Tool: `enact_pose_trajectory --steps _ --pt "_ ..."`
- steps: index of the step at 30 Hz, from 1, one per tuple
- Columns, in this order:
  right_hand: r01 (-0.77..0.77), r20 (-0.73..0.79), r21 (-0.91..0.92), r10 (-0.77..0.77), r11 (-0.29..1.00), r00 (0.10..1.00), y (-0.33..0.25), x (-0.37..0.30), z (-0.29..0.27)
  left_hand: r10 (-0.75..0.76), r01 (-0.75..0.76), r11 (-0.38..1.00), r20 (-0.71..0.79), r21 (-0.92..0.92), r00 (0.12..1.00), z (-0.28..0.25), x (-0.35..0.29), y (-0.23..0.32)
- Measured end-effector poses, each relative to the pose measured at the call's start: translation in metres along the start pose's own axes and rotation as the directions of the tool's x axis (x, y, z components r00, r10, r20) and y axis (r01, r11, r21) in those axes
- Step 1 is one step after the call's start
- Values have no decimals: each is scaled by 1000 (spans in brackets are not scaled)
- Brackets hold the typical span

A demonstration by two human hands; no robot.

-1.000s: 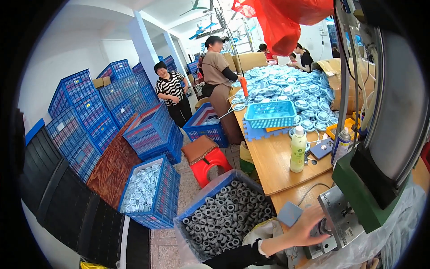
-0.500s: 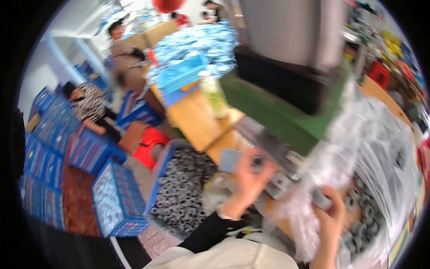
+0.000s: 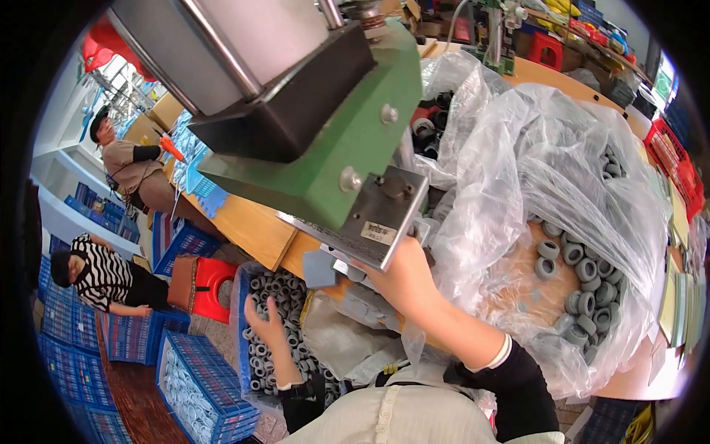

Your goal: The recorder uses a pneumatic press to process circular grey plastic/rubber components, taking items from a large bag, placing them in the press, and then depositing them into a collection bin.

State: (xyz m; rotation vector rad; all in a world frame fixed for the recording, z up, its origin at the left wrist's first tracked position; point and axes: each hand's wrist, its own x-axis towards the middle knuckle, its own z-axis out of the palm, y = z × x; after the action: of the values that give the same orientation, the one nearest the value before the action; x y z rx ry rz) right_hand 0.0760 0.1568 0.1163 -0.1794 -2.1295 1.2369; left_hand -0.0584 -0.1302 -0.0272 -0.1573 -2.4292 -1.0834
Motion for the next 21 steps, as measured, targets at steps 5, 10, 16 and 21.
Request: enact_pose_trajectory --steps 5,10,16,21 --pt "-72 110 -5 72 997 991 14 -13 -6 501 -473 865 340 -166 796 80 13 76" --pt "-206 -336 -300 99 932 937 38 -65 -77 486 -534 845 410 3 772 102 16 55" --pt "-750 -582 -567 479 340 657 130 -118 -180 541 -559 827 364 -65 758 114 5 71" --pt "-658 -561 -479 374 581 739 145 -129 -185 576 -498 749 58 -437 816 88 -9 130"
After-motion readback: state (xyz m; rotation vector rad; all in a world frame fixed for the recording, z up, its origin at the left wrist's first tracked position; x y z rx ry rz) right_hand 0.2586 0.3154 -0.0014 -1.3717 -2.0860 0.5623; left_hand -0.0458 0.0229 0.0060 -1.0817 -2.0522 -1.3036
